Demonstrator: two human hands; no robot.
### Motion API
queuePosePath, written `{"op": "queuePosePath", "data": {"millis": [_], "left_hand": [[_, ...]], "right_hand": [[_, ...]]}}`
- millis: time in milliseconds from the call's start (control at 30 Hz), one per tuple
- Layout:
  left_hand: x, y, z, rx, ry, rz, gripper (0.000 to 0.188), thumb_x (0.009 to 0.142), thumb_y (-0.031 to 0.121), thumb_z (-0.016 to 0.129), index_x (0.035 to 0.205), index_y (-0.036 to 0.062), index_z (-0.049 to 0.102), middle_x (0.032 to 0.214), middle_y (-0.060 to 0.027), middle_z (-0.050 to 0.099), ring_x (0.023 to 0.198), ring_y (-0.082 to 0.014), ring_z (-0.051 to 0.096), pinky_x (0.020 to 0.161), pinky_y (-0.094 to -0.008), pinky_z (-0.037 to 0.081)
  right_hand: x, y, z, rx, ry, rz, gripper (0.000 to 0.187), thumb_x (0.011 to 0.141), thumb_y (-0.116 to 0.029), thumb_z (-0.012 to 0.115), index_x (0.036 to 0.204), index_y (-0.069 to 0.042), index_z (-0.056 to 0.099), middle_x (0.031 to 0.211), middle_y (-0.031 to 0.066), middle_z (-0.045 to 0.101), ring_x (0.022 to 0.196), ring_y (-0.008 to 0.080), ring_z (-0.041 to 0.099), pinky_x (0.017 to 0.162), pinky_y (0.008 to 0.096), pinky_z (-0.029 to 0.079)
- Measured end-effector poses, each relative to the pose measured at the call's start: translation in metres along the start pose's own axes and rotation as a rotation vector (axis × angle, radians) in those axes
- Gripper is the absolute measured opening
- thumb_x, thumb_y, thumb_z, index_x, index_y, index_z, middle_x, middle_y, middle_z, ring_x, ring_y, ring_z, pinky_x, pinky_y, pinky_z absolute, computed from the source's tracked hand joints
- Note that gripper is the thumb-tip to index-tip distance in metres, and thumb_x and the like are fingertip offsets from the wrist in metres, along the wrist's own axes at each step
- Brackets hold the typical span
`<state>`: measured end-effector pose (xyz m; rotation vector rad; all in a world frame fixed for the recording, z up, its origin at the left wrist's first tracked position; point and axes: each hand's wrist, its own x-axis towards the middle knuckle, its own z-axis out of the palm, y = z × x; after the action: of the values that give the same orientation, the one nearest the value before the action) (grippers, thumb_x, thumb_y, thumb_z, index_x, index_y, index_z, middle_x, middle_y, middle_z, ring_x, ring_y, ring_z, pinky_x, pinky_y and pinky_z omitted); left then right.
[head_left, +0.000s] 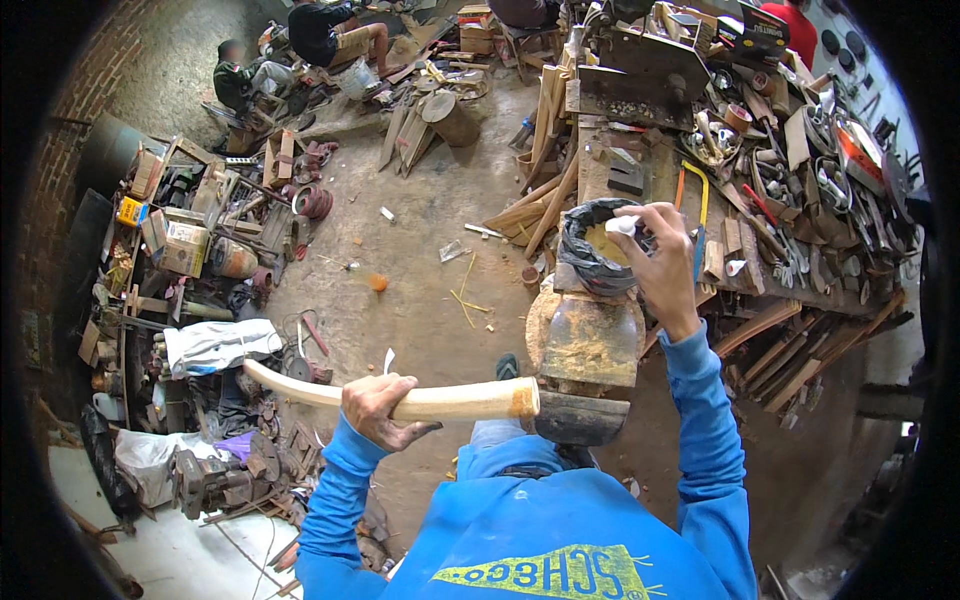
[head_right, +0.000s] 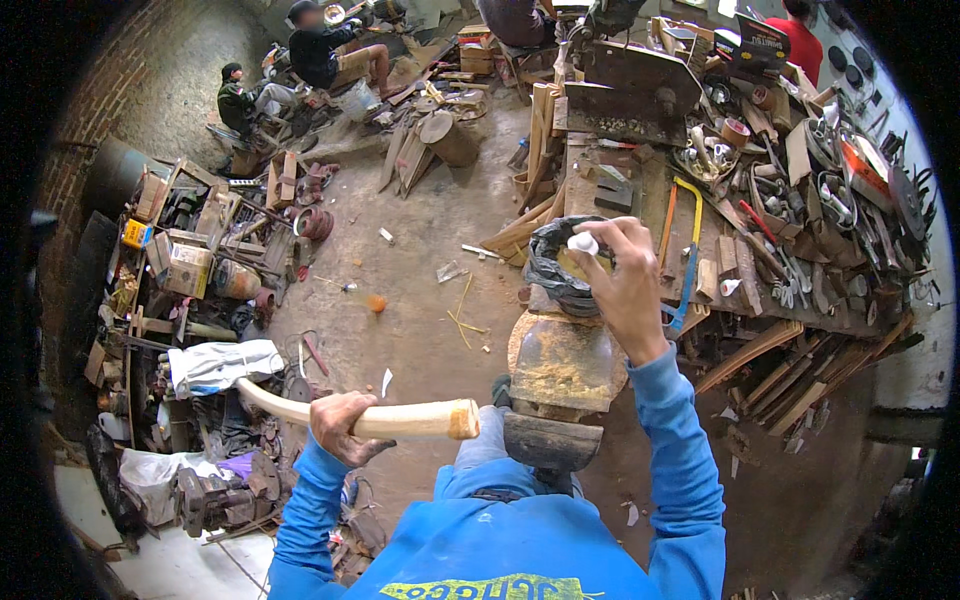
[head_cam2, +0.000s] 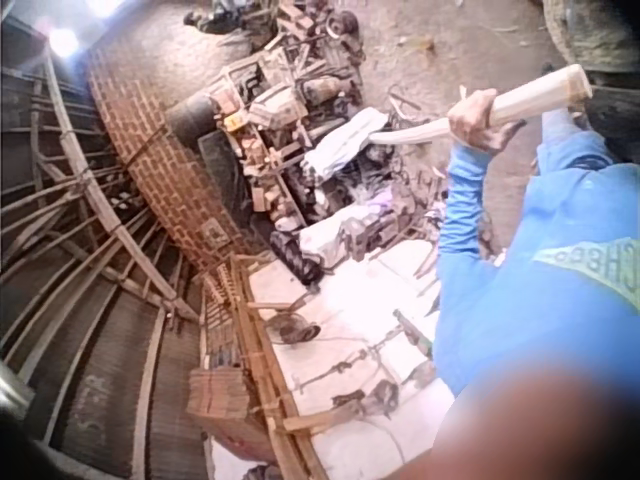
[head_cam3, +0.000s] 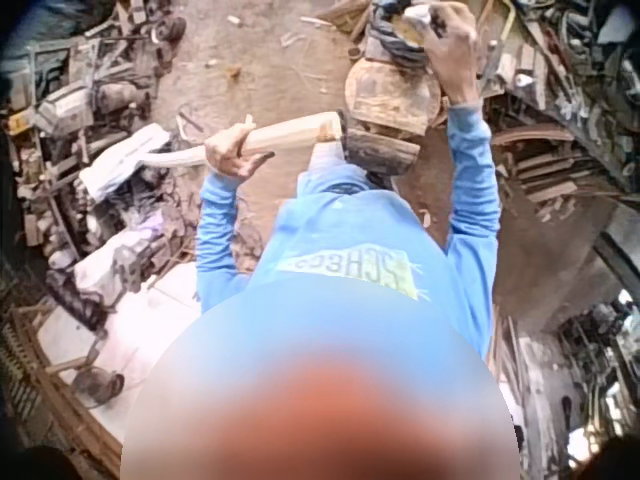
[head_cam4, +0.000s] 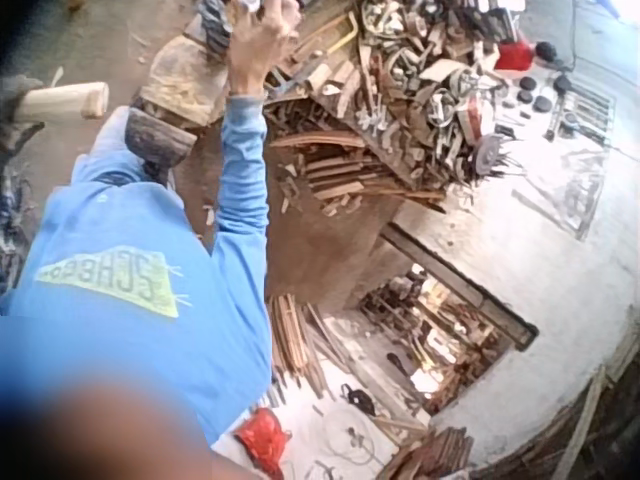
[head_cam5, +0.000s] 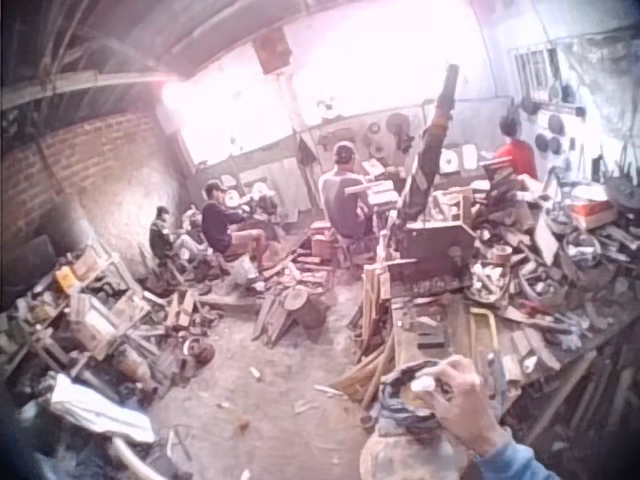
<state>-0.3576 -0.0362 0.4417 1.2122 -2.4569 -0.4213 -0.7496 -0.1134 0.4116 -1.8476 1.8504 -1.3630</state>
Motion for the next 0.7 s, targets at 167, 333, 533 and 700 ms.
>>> {"op": "queuePosePath", "data": {"millis": [167, 333, 533, 700], "left_hand": [[0.007, 0.004, -0.02, 0.284, 0.059, 0.073, 0.048, 0.059, 0.041, 0.085, 0.082, 0.0067, 0.059, 0.061, -0.0057, 0.051, 0.052, -0.0248, 0.053, 0.049, -0.0372, 0.04], [0.006, 0.0, -0.031, 0.386, 0.065, 0.158, 0.046, 0.062, 0.04, 0.083, 0.078, 0.0071, 0.056, 0.06, -0.0048, 0.047, 0.052, -0.0236, 0.051, 0.048, -0.0356, 0.037], [0.005, -0.003, -0.031, 0.37, 0.196, 0.281, 0.042, 0.068, 0.041, 0.079, 0.078, 0.0075, 0.056, 0.062, -0.0032, 0.047, 0.054, -0.0205, 0.052, 0.048, -0.034, 0.036], [0.011, -0.003, -0.03, 0.25, -0.007, 0.14, 0.042, 0.073, 0.043, 0.077, 0.081, 0.0075, 0.056, 0.065, -0.0083, 0.055, 0.056, -0.0275, 0.058, 0.05, -0.0388, 0.043]], "right_hand": [[0.009, 0.007, 0.017, -0.061, -0.118, 0.076, 0.024, 0.077, -0.017, 0.074, 0.1, -0.01, 0.073, 0.104, 0.0093, 0.068, 0.097, 0.0287, 0.057, 0.085, 0.0386, 0.046], [0.004, 0.017, 0.021, -0.076, -0.118, 0.088, 0.029, 0.076, -0.018, 0.075, 0.104, -0.009, 0.074, 0.106, 0.0107, 0.069, 0.097, 0.0285, 0.057, 0.088, 0.0384, 0.046], [-0.005, 0.02, 0.013, -0.05, -0.111, 0.126, 0.031, 0.075, -0.018, 0.077, 0.105, -0.008, 0.074, 0.103, 0.0111, 0.07, 0.096, 0.0275, 0.056, 0.088, 0.038, 0.045], [-0.004, 0.013, 0.012, -0.152, -0.069, 0.128, 0.045, 0.076, -0.016, 0.077, 0.118, -0.006, 0.066, 0.095, 0.0108, 0.067, 0.088, 0.0245, 0.057, 0.084, 0.0358, 0.047]]}}
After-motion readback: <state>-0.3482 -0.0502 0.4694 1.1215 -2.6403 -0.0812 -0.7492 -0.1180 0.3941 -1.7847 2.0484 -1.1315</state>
